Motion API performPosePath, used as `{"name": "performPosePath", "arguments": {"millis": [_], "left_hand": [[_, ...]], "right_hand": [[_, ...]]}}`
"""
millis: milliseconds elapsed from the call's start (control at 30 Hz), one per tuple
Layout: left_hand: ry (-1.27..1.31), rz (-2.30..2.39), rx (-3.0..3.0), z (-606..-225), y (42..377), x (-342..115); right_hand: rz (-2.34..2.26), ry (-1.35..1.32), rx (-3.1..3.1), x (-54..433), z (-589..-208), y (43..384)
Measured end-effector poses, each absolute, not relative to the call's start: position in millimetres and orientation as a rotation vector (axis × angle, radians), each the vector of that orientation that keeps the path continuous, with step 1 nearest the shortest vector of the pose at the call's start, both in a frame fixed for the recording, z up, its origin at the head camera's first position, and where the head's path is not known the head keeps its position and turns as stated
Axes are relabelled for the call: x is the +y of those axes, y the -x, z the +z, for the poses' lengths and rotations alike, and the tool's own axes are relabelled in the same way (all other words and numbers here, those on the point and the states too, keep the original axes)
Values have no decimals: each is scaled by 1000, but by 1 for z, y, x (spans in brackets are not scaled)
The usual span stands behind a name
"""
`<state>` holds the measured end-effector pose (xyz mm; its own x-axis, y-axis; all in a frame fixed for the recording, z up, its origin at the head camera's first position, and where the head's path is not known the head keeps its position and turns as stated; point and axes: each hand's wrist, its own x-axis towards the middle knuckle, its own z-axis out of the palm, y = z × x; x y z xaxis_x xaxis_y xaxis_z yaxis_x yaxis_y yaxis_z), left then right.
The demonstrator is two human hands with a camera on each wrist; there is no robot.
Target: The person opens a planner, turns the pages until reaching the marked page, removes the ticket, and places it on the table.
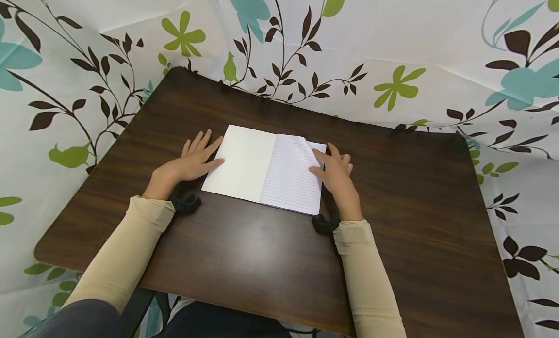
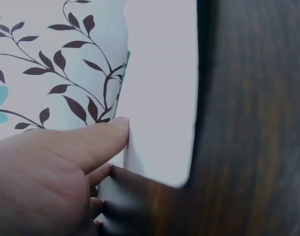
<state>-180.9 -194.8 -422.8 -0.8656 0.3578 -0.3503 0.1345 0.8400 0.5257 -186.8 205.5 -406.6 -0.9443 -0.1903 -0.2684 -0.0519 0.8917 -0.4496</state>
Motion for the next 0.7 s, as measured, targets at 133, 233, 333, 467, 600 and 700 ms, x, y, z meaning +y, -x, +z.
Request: {"name": "performPosePath", "arguments": {"millis": [133, 233, 333, 467, 600, 700], "left_hand": [[-365, 692, 2582, -424, 181, -195], [-369, 693, 2583, -423, 180, -195], [-371, 684, 2585, -423, 179, -195], [-372, 687, 2590, -423, 179, -194], [-375, 699, 2594, -423, 178, -194], [-383, 704, 2595, -423, 178, -195]], "right_hand": [[-697, 141, 2842, 201, -408, 185], [-723, 105, 2886, 199, -408, 183], [-730, 105, 2898, 197, -408, 181], [-830, 88, 2827, 200, -409, 183], [-968, 27, 2718, 206, -408, 185], [-1050, 29, 2686, 210, -405, 185]]}}
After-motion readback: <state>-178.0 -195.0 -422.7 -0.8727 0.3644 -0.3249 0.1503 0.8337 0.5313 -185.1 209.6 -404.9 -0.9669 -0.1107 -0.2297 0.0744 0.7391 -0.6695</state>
